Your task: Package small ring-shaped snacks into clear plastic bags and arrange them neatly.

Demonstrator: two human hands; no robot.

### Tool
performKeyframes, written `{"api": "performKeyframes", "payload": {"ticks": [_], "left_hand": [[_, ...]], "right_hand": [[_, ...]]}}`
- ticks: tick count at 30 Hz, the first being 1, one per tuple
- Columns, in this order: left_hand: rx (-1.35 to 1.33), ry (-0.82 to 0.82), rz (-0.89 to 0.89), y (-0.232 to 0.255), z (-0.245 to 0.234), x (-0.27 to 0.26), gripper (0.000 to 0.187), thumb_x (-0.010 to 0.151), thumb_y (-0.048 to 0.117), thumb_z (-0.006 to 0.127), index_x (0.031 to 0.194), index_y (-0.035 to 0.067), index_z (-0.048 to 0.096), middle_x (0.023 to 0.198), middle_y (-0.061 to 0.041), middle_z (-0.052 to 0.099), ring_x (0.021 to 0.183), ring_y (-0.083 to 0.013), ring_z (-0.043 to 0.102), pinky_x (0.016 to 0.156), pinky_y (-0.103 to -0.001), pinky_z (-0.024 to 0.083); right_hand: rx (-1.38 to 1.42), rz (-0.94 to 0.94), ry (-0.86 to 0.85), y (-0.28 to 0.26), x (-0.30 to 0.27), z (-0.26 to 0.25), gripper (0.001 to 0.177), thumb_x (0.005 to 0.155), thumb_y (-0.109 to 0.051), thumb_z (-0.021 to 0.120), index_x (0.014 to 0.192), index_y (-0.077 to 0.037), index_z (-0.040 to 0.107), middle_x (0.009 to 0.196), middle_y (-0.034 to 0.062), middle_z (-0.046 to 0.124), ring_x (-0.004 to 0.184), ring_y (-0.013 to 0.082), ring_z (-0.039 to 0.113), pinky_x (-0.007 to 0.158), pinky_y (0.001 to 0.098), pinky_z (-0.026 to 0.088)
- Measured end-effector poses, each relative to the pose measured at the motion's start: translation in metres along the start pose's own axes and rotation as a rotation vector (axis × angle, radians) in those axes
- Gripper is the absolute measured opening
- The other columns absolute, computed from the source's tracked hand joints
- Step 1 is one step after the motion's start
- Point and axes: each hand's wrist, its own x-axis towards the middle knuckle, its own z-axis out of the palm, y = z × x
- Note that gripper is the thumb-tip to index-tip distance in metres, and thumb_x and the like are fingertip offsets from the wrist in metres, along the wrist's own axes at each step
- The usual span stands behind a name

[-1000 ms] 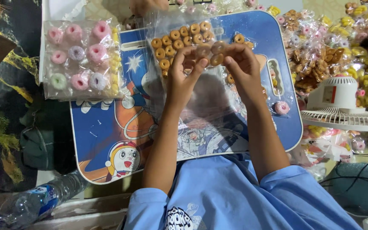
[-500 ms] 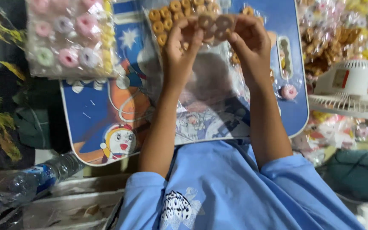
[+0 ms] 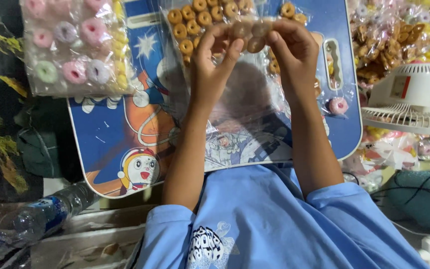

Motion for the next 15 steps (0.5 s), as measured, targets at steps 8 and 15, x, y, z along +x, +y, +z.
{"api": "performKeyframes", "payload": {"ticks": [8, 15], "left_hand": [[-0.061, 0.063, -0.013, 0.009, 0.0, -0.001, 0.028, 0.101, 0.043, 0.059, 0.115, 0.019, 0.058, 0.106, 0.003, 0.065, 0.094, -0.0123, 0.064, 0.083, -0.025, 0.052], [-0.033, 0.004, -0.002, 0.009, -0.003, -0.003, 0.036, 0.104, 0.051, 0.055, 0.126, 0.022, 0.059, 0.119, 0.002, 0.07, 0.109, -0.014, 0.07, 0.092, -0.028, 0.056]], "right_hand": [[-0.066, 0.09, 0.026, 0.01, -0.005, -0.004, 0.01, 0.108, -0.01, 0.064, 0.116, -0.004, 0.067, 0.107, 0.006, 0.068, 0.098, 0.0146, 0.064, 0.087, 0.027, 0.054], [-0.06, 0.056, 0.028, 0.007, -0.005, -0.003, 0.015, 0.108, -0.019, 0.067, 0.118, -0.008, 0.066, 0.107, 0.0045, 0.067, 0.102, 0.0148, 0.066, 0.091, 0.0277, 0.054]]}}
